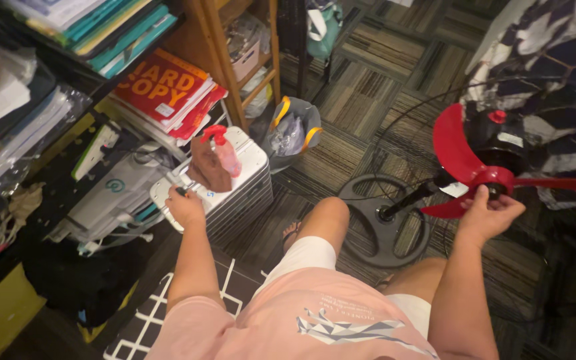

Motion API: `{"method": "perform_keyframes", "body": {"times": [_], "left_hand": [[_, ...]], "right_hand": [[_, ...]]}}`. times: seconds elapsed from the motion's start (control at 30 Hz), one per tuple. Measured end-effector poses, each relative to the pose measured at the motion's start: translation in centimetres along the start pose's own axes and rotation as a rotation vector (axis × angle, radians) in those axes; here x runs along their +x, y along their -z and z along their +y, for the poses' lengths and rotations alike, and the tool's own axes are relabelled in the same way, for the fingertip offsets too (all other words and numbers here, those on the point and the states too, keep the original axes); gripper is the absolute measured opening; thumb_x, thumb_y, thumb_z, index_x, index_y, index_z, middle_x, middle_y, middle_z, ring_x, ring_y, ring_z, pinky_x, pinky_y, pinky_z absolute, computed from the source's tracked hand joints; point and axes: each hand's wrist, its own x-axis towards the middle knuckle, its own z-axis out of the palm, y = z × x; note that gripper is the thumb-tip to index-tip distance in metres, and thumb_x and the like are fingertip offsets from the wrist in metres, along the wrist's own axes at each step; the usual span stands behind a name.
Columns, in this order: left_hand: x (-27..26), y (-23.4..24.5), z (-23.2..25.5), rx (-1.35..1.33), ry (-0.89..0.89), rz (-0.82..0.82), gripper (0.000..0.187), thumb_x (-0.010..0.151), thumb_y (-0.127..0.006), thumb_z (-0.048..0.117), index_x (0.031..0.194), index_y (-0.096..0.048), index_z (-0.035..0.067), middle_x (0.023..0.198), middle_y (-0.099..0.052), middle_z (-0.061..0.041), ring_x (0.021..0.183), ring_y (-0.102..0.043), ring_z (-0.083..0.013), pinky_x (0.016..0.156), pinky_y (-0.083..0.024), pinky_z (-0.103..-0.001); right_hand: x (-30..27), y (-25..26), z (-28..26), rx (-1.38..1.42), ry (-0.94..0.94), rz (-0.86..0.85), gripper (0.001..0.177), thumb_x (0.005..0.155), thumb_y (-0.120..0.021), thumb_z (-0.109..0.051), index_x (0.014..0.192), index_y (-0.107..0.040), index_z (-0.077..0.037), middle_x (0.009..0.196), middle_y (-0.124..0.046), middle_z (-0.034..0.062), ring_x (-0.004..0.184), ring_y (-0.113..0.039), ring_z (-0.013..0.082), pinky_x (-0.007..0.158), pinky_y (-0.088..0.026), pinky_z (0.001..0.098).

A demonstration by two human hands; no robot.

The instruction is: The person uses a screwdriver to loosen the front grille of a red electric fan, removes the grille and the fan blades, then wipes the fan motor housing with a brown cloth. The person does not reassemble the fan within the clip.

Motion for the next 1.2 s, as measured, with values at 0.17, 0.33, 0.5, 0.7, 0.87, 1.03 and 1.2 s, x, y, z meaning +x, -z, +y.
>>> {"method": "perform_keyframes", "body": {"times": [0.17,0.33,0.5,0.7,0.87,1.03,1.2], "left_hand": [[0.6,-0.2,-0.8,0.039,-0.13,-0.009,0.066,0.089,-0.075,0.024,0.145,-0.05,-0.001,0.125,-0.056,-0.034,0.111,-0.058,-0.0505,0.098,-0.047,-0.056],[0.4,1.1,-1.2,0.088,-0.18,-0.003,0.085,0.087,-0.086,0.039,0.151,-0.047,0.001,0.127,-0.054,-0.036,0.116,-0.052,-0.0539,0.098,-0.043,-0.062],[0.9,2.1,-0.9,0.026,-0.138,-0.041,0.086,0.092,-0.084,0.042,0.153,-0.042,-0.001,0.13,-0.051,-0.038,0.117,-0.052,-0.0562,0.101,-0.043,-0.061],[1.5,2.1,-0.6,-0.08,0.032,0.014,0.086,0.092,-0.083,0.038,0.155,-0.039,0.002,0.141,-0.04,-0.036,0.124,-0.046,-0.0568,0.103,-0.04,-0.062],[-0.2,3.4,4.0,-0.104,-0.345,0.248,0.068,0.092,-0.074,0.013,0.15,-0.042,-0.005,0.147,-0.038,-0.036,0.132,-0.044,-0.0539,0.109,-0.041,-0.058],[-8.4,1.8,17.6,-0.689,-0.558,-0.332,0.016,0.104,-0.065,0.011,0.116,-0.069,0.001,0.105,-0.07,-0.011,0.098,-0.066,-0.0206,0.088,-0.051,-0.032],[-21.8,-0.8,28.4,-0.599,-0.845,-0.91,0.031,0.093,-0.07,0.015,0.124,-0.071,0.01,0.102,-0.073,-0.011,0.091,-0.069,-0.0224,0.085,-0.056,-0.034]], "right_hand": [[-0.4,-0.1,-1.3,0.015,-0.011,0.031,0.04,0.1,-0.08,-0.007,0.115,-0.043,-0.004,0.094,-0.063,0.009,0.064,-0.066,0.0134,0.053,-0.058,0.0294],[-1.3,0.2,-4.7,-0.655,0.17,0.082,0.041,0.095,-0.082,-0.033,0.105,-0.055,-0.004,0.084,-0.069,0.0143,0.075,-0.069,0.0326,0.07,-0.055,0.0455],[-1.3,0.3,-8.2,-0.929,0.046,-0.06,0.047,0.1,-0.065,-0.051,0.11,-0.059,-0.006,0.089,-0.073,0.0178,0.084,-0.069,0.0423,0.076,-0.051,0.0535],[-1.3,0.6,-9.2,-0.887,0.03,-0.09,0.048,0.099,-0.063,-0.053,0.103,-0.064,-0.005,0.091,-0.074,0.0167,0.087,-0.07,0.0411,0.078,-0.052,0.052],[-0.5,1.2,-6.2,-0.839,0.035,-0.072,0.049,0.1,-0.063,-0.053,0.098,-0.066,-0.004,0.088,-0.073,0.0185,0.084,-0.069,0.0408,0.075,-0.052,0.0507],[0.6,1.3,-3.8,-0.253,-0.439,-0.131,0.06,0.106,-0.049,-0.058,0.09,-0.066,-0.002,0.072,-0.066,0.0203,0.059,-0.059,0.0275,0.057,-0.045,0.0394],[-1.4,1.4,-5.3,-0.393,0.067,0.001,0.043,0.097,-0.066,-0.04,0.094,-0.056,0.002,0.07,-0.064,0.0092,0.05,-0.061,0.0164,0.046,-0.049,0.0326]]}}
